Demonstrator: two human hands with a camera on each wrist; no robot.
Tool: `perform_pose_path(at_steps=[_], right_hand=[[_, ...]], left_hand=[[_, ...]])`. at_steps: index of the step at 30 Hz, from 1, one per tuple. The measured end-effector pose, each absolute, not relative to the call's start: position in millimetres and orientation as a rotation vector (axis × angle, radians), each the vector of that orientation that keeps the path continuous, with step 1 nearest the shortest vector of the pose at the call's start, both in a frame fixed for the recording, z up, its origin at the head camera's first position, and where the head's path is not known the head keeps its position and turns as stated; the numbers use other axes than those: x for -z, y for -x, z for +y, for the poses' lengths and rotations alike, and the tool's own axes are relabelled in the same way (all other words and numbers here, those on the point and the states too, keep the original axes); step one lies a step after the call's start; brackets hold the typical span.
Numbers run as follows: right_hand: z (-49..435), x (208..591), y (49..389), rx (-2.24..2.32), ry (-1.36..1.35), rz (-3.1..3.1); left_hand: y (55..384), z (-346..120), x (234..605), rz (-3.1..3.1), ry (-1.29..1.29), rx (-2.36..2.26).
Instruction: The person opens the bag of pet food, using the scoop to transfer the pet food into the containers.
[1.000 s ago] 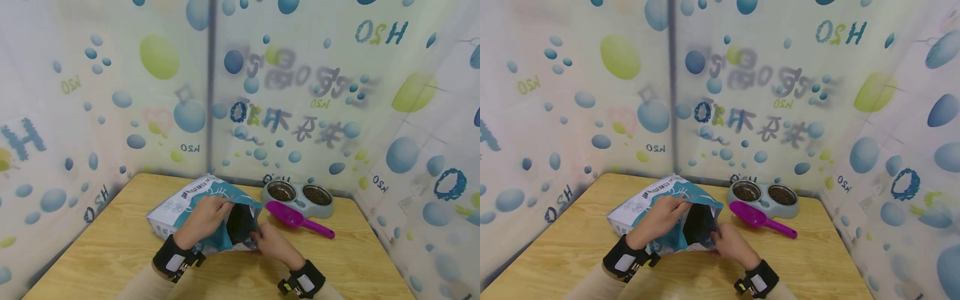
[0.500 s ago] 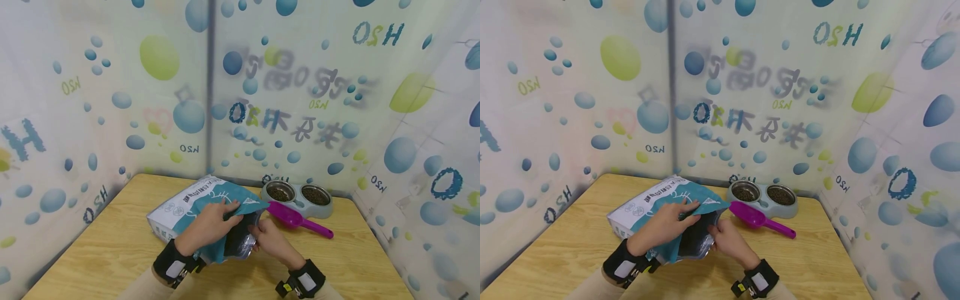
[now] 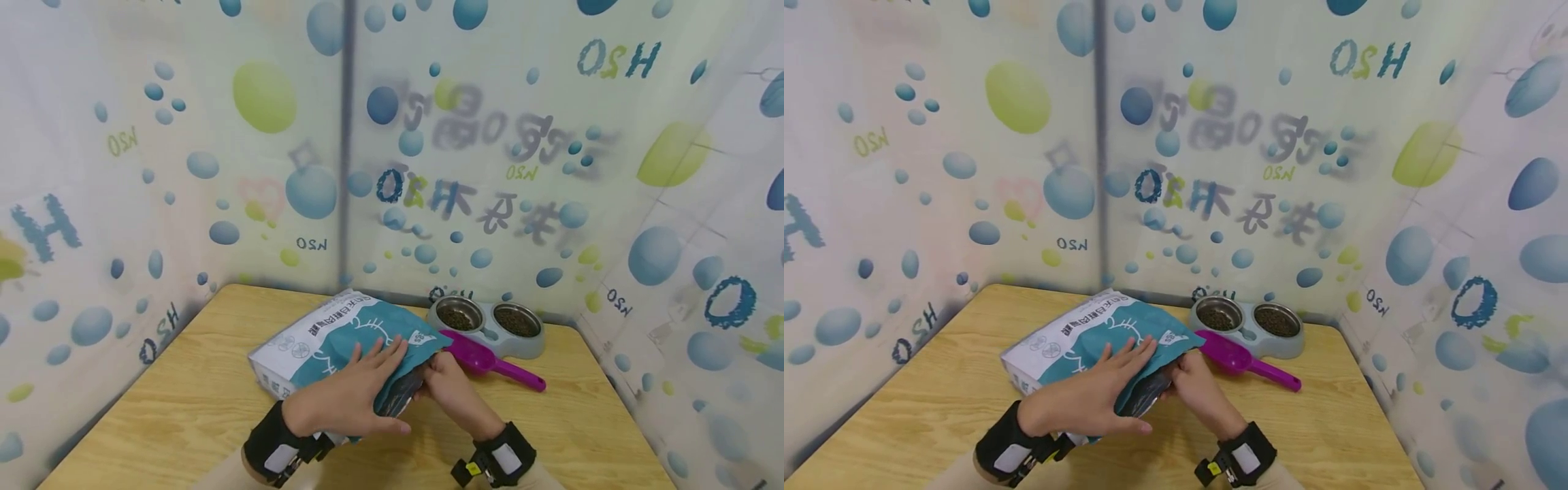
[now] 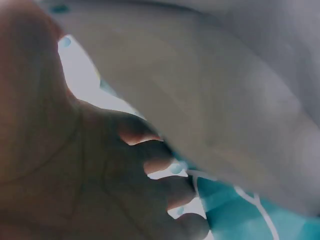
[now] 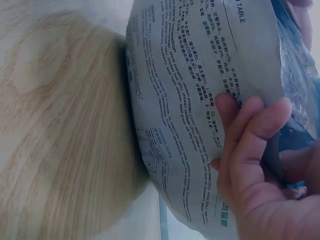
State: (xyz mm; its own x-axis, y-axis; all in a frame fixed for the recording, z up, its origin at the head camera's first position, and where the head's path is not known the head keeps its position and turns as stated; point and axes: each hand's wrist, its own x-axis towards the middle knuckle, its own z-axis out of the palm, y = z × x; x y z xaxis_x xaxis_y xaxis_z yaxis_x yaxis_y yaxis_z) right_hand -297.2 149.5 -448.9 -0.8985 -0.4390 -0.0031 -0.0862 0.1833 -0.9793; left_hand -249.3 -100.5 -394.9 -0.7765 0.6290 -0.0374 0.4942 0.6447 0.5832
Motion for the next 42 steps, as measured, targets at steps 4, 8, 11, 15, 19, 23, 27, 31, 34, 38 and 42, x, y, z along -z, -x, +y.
perform_pose_path(at_steps=[4, 8, 11, 15, 19, 23, 27, 31, 34, 38, 42], right_hand=[[151, 445, 298, 1.822, 0.44, 2.149], [151, 441, 299, 1.914, 0.373, 2.081], [153, 440, 299, 1.984, 0.333, 2.02], [157, 438, 299, 2.058, 0.283, 1.969], [159, 434, 300, 2.121, 0.266, 1.935], [160, 428, 300, 2.132, 0.275, 1.95], [159, 422, 300, 2.114, 0.287, 2.0], [153, 415, 302, 2.144, 0.29, 2.088], [150, 409, 304, 2.182, 0.307, 2.21], [152, 402, 310, 2.21, 0.388, 2.432], [158, 397, 319, 2.185, 0.525, 2.635]], left_hand=[[242, -101, 390, 2.594, -0.915, -0.76], [233, -101, 384, 2.544, -0.894, -0.687], [230, -98, 382, 2.558, -0.888, -0.639], [228, -96, 378, 2.629, -0.889, -0.65], [231, -99, 372, 2.699, -0.942, -0.709], [237, -106, 371, 2.763, -1.04, -0.747], [240, -110, 371, 2.829, -1.078, -0.868], [242, -113, 369, 2.927, -1.066, -1.008], [243, -117, 366, 3.04, -1.041, -1.083], [244, -127, 363, 3.128, -1.008, -1.227], [245, -136, 358, 3.123, -1.026, -1.37]])
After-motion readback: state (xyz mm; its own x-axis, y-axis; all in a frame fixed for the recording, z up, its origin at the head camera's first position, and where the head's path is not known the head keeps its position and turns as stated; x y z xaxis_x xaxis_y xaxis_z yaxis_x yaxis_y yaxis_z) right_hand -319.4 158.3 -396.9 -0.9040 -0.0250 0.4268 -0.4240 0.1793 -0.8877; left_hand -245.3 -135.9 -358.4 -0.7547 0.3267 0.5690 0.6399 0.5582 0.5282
